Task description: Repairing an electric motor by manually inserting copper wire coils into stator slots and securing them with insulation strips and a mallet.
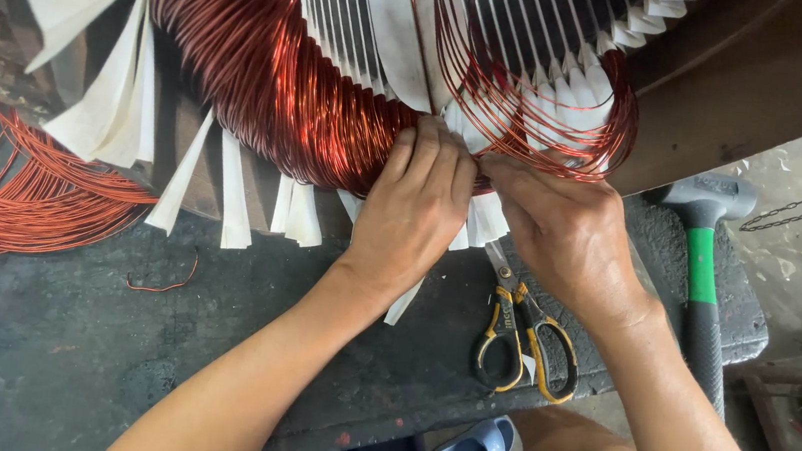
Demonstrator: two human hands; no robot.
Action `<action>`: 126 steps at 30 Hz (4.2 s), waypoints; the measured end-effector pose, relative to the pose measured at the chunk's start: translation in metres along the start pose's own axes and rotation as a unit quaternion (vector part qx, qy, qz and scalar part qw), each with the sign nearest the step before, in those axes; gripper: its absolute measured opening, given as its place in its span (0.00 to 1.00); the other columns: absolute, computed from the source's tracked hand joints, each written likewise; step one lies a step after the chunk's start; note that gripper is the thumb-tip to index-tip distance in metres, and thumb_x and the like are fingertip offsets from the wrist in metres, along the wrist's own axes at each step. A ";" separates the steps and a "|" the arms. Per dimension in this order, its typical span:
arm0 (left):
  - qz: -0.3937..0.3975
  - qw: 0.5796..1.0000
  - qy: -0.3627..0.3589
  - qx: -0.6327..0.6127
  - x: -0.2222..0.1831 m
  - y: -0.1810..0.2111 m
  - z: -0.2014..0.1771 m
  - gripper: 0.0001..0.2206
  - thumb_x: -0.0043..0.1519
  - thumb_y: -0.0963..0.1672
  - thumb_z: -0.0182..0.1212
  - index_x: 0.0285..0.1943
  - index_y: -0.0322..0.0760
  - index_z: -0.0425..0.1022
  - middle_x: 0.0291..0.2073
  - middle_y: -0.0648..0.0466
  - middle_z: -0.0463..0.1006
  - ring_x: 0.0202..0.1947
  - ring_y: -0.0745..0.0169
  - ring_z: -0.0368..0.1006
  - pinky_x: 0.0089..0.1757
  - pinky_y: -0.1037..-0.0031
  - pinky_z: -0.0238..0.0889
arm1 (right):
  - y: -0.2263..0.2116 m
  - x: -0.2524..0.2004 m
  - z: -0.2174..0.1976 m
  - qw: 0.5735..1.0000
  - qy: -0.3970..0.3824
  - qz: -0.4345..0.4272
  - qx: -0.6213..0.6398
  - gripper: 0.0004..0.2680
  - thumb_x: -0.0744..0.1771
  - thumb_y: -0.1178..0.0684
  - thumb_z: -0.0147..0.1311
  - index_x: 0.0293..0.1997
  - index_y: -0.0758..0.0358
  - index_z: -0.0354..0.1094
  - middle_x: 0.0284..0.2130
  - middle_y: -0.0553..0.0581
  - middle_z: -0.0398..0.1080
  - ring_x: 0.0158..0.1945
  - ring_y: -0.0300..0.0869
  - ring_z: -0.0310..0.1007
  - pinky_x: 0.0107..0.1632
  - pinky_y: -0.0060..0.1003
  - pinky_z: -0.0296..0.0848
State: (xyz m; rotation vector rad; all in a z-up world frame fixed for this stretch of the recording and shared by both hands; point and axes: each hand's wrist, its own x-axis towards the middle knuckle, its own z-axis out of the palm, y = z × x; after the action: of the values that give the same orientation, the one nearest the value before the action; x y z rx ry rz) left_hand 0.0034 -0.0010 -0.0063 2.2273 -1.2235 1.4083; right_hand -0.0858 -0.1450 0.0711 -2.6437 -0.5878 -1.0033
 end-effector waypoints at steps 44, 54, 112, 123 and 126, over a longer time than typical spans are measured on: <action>-0.016 1.000 0.000 -0.024 -0.010 0.001 0.009 0.09 0.70 0.37 0.53 0.51 0.21 0.79 0.43 0.32 0.77 0.55 0.32 0.74 0.59 0.51 0.64 | 0.001 -0.007 0.005 0.998 -0.020 -0.009 -0.066 0.06 0.71 0.61 0.62 0.52 0.65 0.82 0.39 0.64 0.82 0.47 0.61 0.84 0.49 0.54 0.81; -0.036 0.998 -0.054 -0.012 -0.012 -0.003 -0.001 0.02 0.68 0.39 0.62 0.45 0.35 0.80 0.48 0.40 0.85 0.60 0.41 0.78 0.63 0.58 0.69 | -0.061 0.029 -0.064 0.985 -0.153 0.059 0.052 0.08 0.68 0.59 0.62 0.51 0.69 0.80 0.45 0.58 0.84 0.46 0.44 0.86 0.56 0.39 0.82; -0.030 0.998 0.039 -0.034 -0.013 -0.011 -0.008 0.08 0.63 0.36 0.60 0.48 0.20 0.80 0.38 0.34 0.77 0.55 0.30 0.76 0.62 0.47 0.65 | -0.011 0.052 0.024 0.985 -0.103 0.135 -0.014 0.06 0.70 0.58 0.63 0.50 0.69 0.79 0.36 0.66 0.81 0.39 0.61 0.83 0.37 0.52 0.80; -0.036 0.999 0.020 -0.007 -0.006 -0.003 -0.003 0.09 0.68 0.37 0.56 0.48 0.24 0.82 0.44 0.33 0.81 0.59 0.35 0.77 0.70 0.47 0.58 | 0.011 0.030 0.023 0.977 -0.129 0.138 -0.095 0.07 0.70 0.50 0.62 0.50 0.59 0.79 0.34 0.57 0.77 0.41 0.60 0.81 0.36 0.59 0.79; -0.044 0.999 0.014 -0.019 -0.009 0.000 0.005 0.09 0.67 0.36 0.56 0.50 0.22 0.81 0.46 0.33 0.80 0.59 0.36 0.76 0.70 0.47 0.56 | 0.015 0.020 0.026 0.976 -0.114 0.126 -0.138 0.07 0.70 0.49 0.62 0.47 0.57 0.79 0.32 0.53 0.74 0.38 0.55 0.81 0.36 0.51 0.79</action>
State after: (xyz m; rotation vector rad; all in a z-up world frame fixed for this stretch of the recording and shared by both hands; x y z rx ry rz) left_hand 0.0051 0.0007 -0.0165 2.2006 -1.1202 1.3656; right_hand -0.0504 -0.1434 0.0641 -3.0057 -0.1539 -0.7597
